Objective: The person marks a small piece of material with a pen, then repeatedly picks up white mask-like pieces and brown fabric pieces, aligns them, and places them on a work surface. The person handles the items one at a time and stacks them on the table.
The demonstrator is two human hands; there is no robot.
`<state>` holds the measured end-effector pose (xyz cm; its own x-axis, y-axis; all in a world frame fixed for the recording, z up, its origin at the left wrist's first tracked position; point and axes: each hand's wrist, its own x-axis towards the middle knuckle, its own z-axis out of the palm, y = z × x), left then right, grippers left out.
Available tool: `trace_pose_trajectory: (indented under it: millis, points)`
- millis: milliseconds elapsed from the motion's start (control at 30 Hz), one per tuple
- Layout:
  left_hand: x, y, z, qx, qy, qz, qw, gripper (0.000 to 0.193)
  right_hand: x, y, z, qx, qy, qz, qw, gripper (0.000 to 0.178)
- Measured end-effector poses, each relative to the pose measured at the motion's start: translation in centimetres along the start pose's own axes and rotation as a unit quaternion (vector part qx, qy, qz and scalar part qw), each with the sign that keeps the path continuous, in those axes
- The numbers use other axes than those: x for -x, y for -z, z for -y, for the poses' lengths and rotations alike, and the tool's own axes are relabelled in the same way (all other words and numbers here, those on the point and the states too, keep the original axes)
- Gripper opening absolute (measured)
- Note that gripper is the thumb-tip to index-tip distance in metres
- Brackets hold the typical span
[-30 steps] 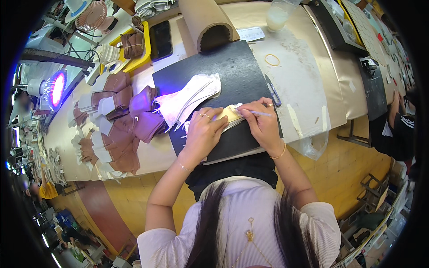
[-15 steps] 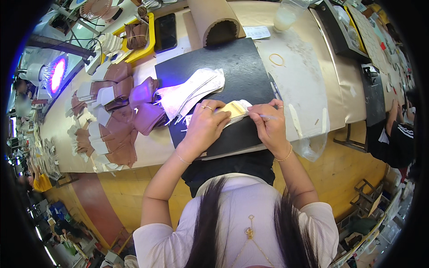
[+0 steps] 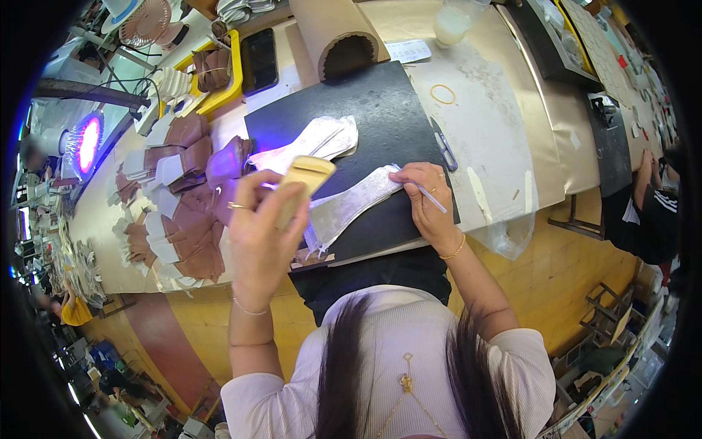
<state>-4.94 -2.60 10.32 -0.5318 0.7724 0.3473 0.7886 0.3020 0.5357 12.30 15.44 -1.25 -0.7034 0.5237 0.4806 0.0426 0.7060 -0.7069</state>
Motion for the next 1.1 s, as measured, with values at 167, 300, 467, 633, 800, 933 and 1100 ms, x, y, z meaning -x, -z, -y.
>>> trace_pose_trajectory:
  millis: [167,300,467,633,800,933,1100]
  points:
    - [-2.5,3.2,0.4,-0.073,-0.020,-0.056,0.996,0.026,0.0,-0.1,0.2,0.024,0.018,0.002,1.000,0.014]
    - [-2.6,5.4,0.1,-0.020,-0.028,-0.080,0.996,0.025,0.0,-0.2,0.1,0.043,0.028,0.008,0.999,0.015]
    - [-4.0,1.1,2.9,0.011,0.043,0.032,0.998,0.019,0.0,0.0,-0.1,0.024,0.030,0.002,0.999,0.012]
    - [-5.2,-5.7,6.0,-0.038,0.003,0.031,0.999,0.014,0.5,0.2,-0.2,-0.009,0.042,-0.074,0.996,0.015]
    - [-2.0,-7.1,4.4,0.004,0.009,0.044,0.999,0.014,0.7,-0.1,-0.7,-0.026,-0.008,-0.086,0.996,0.015]
    - [1.0,-8.7,1.9,0.037,-0.072,0.102,0.991,0.016,0.8,-0.5,-0.7,-0.078,-0.055,-0.088,0.992,0.013]
    - [1.6,-10.3,1.5,0.037,-0.068,0.099,0.992,0.018,1.1,-0.3,-0.9,-0.046,-0.057,-0.054,0.996,0.021]
